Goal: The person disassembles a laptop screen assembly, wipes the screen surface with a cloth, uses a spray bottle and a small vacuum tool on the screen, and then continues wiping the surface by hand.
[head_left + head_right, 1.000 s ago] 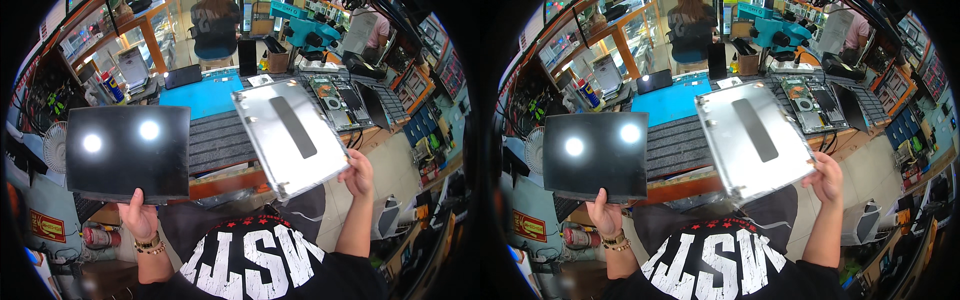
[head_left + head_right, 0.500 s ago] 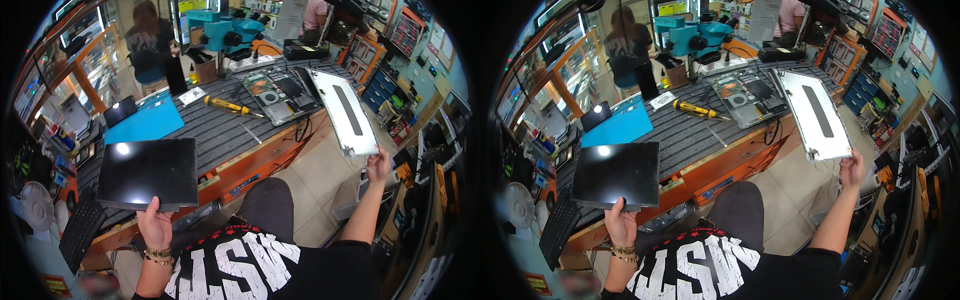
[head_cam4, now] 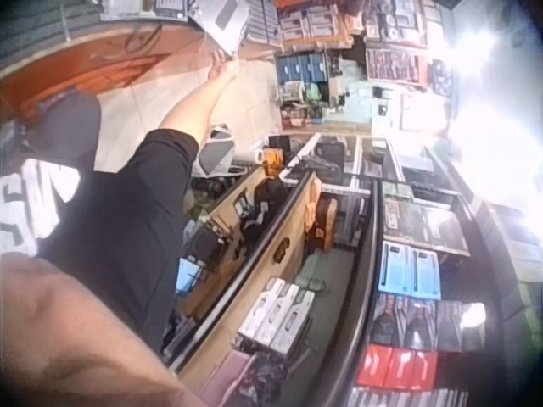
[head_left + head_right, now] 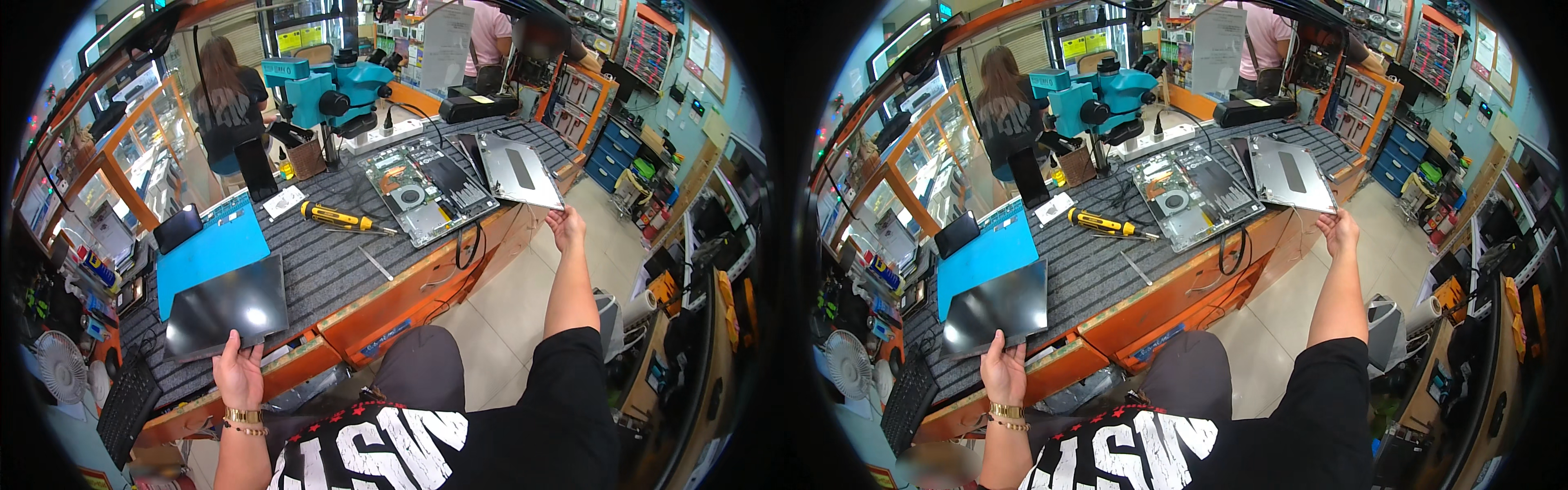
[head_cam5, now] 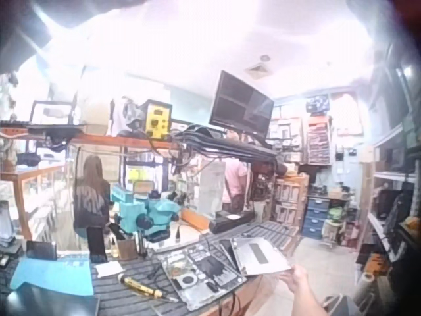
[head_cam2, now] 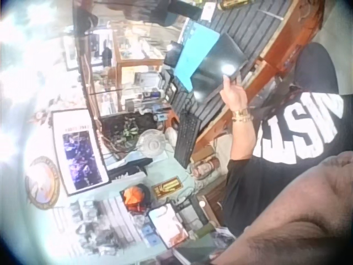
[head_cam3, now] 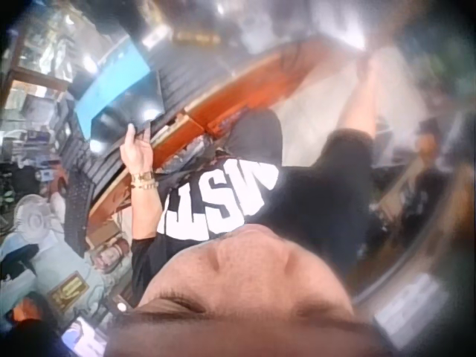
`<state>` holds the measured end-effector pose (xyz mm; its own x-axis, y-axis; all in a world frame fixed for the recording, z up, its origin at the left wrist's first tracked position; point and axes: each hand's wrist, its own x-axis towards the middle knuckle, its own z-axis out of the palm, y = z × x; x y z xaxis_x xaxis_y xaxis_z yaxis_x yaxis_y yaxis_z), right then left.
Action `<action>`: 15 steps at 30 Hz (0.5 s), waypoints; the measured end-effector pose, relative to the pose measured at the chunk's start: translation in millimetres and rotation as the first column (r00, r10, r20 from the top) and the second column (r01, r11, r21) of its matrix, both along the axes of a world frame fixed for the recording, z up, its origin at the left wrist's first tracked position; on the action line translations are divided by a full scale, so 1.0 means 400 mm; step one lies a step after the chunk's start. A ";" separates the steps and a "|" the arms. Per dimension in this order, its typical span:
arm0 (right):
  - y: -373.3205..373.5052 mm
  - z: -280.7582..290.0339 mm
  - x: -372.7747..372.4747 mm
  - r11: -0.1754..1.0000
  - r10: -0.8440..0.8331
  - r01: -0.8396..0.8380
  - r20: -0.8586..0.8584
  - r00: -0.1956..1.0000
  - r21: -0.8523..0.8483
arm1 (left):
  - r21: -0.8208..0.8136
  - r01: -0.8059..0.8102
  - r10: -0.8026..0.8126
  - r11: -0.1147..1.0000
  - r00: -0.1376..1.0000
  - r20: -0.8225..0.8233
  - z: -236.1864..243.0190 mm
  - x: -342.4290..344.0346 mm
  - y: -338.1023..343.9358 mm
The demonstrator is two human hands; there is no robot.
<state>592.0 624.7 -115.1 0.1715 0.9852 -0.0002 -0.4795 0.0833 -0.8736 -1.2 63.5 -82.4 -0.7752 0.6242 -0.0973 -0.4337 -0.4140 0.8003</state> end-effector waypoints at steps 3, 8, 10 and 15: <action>0.070 -0.037 0.015 0.999 0.015 -0.014 0.012 1.000 -0.042 | -0.014 0.016 -0.016 1.000 1.000 0.001 -0.006 0.002 0.026; 0.088 -0.044 -0.035 0.988 -0.100 0.085 -0.116 0.988 -0.129 | -0.007 0.094 -0.094 0.996 0.995 0.019 -0.017 -0.005 0.023; 0.042 -0.026 -0.039 0.992 -0.103 0.086 -0.199 0.974 -0.092 | 0.004 0.156 -0.156 0.988 0.987 0.029 -0.005 0.001 0.016; -0.202 -0.126 -0.050 0.992 -0.120 0.117 -0.086 0.989 -0.043 | -0.019 0.355 -0.343 0.935 0.914 0.214 0.055 -0.001 -0.032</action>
